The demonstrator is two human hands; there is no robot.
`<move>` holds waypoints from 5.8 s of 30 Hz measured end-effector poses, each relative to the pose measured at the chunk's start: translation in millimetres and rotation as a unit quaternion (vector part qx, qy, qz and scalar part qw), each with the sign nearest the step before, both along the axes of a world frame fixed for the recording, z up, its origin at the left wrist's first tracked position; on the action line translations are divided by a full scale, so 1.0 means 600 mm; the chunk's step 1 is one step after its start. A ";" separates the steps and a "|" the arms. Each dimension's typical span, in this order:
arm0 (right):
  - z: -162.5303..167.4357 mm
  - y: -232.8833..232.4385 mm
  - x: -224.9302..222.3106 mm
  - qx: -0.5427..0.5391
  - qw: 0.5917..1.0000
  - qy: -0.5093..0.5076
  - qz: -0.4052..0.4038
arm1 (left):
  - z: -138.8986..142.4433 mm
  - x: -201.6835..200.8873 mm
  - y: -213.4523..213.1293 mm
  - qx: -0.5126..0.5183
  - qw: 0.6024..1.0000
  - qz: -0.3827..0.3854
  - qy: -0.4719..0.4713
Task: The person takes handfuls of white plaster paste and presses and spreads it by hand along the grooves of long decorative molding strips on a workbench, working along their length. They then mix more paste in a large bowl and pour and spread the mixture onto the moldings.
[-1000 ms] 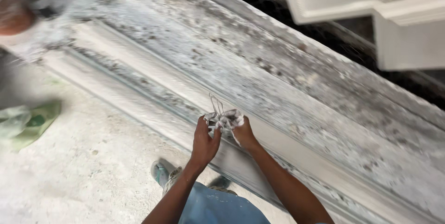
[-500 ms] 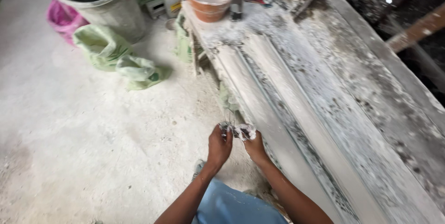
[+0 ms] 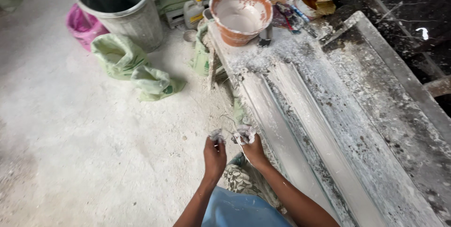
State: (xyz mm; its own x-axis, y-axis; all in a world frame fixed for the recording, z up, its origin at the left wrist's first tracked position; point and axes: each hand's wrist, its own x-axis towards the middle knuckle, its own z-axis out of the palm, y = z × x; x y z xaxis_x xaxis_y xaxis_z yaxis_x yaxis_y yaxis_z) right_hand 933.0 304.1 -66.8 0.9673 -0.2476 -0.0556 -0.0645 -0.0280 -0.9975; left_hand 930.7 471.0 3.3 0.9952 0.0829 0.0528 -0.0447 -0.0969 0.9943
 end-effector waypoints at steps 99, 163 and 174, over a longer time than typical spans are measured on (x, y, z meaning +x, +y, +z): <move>0.096 -0.191 0.327 0.217 0.876 0.205 -0.380 | -0.007 0.606 -0.242 0.330 0.831 -0.411 -0.176; 0.035 -0.160 -0.066 -0.312 0.814 0.254 -0.420 | -0.093 0.338 -0.261 0.357 0.574 -0.644 -0.358; 0.060 -0.126 0.263 -0.529 0.819 0.191 -0.112 | -0.064 0.532 -0.211 0.398 0.631 -0.511 -0.427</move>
